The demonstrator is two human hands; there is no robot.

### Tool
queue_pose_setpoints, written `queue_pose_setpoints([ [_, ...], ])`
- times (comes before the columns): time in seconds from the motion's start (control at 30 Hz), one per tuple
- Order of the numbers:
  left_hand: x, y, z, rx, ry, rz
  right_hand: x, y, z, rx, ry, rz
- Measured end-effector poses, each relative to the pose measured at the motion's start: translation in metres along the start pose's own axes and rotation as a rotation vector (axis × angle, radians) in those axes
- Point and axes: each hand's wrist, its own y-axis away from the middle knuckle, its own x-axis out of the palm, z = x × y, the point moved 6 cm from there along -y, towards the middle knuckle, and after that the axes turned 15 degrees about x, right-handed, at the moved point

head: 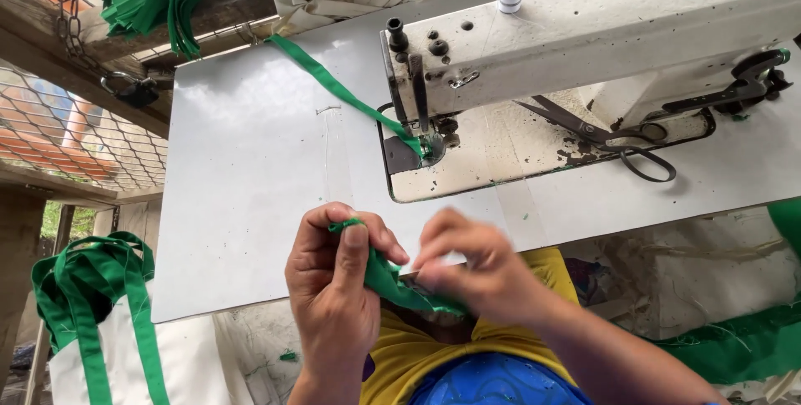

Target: Folding and sewing green fabric straps using an industrial sewing machine

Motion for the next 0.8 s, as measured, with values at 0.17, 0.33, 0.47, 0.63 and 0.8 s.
queue_pose_setpoints([
  [0.17,0.016,0.002,-0.019,-0.005,0.097,0.124,-0.001,-0.034,-0.01,0.074,-0.305,0.277],
  [0.33,0.015,0.0,-0.021,0.005,0.087,0.114,0.022,-0.023,-0.009,0.207,-0.356,0.395],
  [0.47,0.015,-0.004,-0.031,0.127,-0.003,0.108,0.024,-0.011,0.021,-0.143,-0.086,0.179],
  [0.63,0.013,-0.005,-0.032,0.146,-0.046,0.086,0.026,-0.005,0.018,-0.182,-0.202,0.228],
  [0.8,0.011,-0.005,-0.034,0.187,0.042,0.081,0.027,0.003,0.029,-0.561,0.242,-0.173],
])
